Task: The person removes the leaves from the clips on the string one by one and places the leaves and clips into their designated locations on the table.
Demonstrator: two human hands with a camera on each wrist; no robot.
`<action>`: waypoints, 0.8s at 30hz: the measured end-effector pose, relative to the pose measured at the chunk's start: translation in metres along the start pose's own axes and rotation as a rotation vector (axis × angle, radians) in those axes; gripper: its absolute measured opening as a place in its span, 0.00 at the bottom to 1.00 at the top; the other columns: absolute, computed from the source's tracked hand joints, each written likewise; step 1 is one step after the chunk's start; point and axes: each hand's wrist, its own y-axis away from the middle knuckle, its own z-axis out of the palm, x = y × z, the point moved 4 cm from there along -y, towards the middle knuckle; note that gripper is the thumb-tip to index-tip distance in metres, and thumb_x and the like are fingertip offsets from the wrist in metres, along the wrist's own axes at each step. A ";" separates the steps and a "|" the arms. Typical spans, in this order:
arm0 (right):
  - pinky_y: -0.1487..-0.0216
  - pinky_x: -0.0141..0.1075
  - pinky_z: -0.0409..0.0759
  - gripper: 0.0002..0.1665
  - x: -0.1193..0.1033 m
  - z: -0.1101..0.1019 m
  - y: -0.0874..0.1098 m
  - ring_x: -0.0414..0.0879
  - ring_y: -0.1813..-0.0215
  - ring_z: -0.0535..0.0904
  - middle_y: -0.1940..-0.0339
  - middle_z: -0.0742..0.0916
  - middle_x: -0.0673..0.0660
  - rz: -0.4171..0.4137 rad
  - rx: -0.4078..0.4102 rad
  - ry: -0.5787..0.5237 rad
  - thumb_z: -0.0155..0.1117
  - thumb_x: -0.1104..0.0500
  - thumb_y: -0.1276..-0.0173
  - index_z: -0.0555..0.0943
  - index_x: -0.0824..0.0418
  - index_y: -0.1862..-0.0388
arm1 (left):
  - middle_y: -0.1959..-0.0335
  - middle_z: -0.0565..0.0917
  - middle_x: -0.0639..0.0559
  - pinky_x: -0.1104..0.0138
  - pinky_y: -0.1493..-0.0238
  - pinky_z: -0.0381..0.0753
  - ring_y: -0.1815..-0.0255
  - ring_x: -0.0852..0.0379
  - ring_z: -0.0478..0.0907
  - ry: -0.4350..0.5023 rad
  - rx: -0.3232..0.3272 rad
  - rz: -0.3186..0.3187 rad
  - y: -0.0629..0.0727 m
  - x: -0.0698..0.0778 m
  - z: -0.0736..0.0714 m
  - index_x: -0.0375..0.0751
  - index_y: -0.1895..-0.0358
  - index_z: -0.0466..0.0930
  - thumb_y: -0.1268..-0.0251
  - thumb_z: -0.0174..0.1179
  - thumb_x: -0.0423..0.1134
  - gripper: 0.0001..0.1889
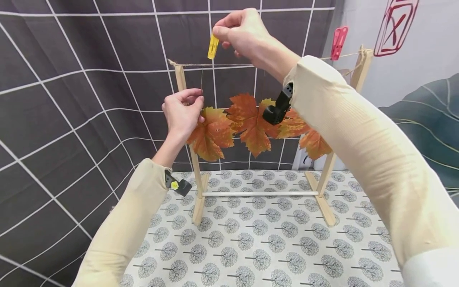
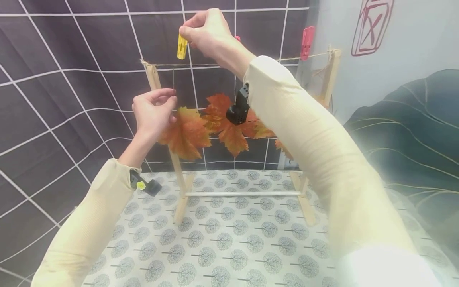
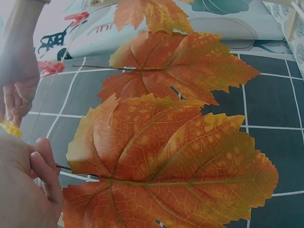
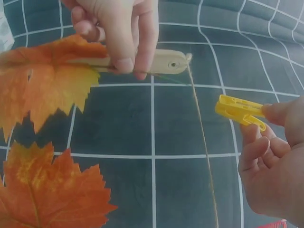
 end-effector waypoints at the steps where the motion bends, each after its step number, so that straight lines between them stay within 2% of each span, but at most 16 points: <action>1: 0.77 0.29 0.68 0.09 0.001 -0.002 0.001 0.41 0.61 0.77 0.58 0.83 0.51 0.005 0.000 -0.011 0.66 0.57 0.29 0.83 0.58 0.53 | 0.67 0.87 0.44 0.74 0.82 0.77 0.89 0.63 0.76 -0.004 -0.004 0.003 0.001 0.000 0.000 0.36 0.54 0.89 0.35 0.64 0.31 0.09; 10: 0.79 0.28 0.69 0.16 0.008 -0.009 0.013 0.44 0.61 0.78 0.52 0.83 0.53 0.011 -0.043 -0.054 0.67 0.56 0.30 0.83 0.58 0.46 | 0.70 0.86 0.46 0.75 0.86 0.74 0.91 0.62 0.75 -0.023 -0.028 -0.002 0.012 -0.004 -0.008 0.37 0.54 0.89 0.36 0.64 0.32 0.10; 17: 0.80 0.28 0.70 0.20 0.005 -0.010 0.019 0.45 0.62 0.78 0.48 0.82 0.53 0.007 -0.058 -0.090 0.67 0.56 0.30 0.81 0.56 0.40 | 0.71 0.85 0.46 0.75 0.88 0.72 0.91 0.62 0.74 -0.026 -0.025 0.011 0.018 -0.007 -0.016 0.37 0.54 0.89 0.37 0.65 0.31 0.10; 24: 0.80 0.28 0.71 0.20 0.006 -0.017 0.031 0.45 0.62 0.78 0.48 0.83 0.55 -0.012 -0.077 -0.117 0.67 0.58 0.30 0.81 0.58 0.41 | 0.71 0.86 0.45 0.75 0.88 0.71 0.91 0.61 0.74 -0.039 -0.041 0.028 0.025 -0.008 -0.021 0.36 0.54 0.89 0.37 0.65 0.31 0.10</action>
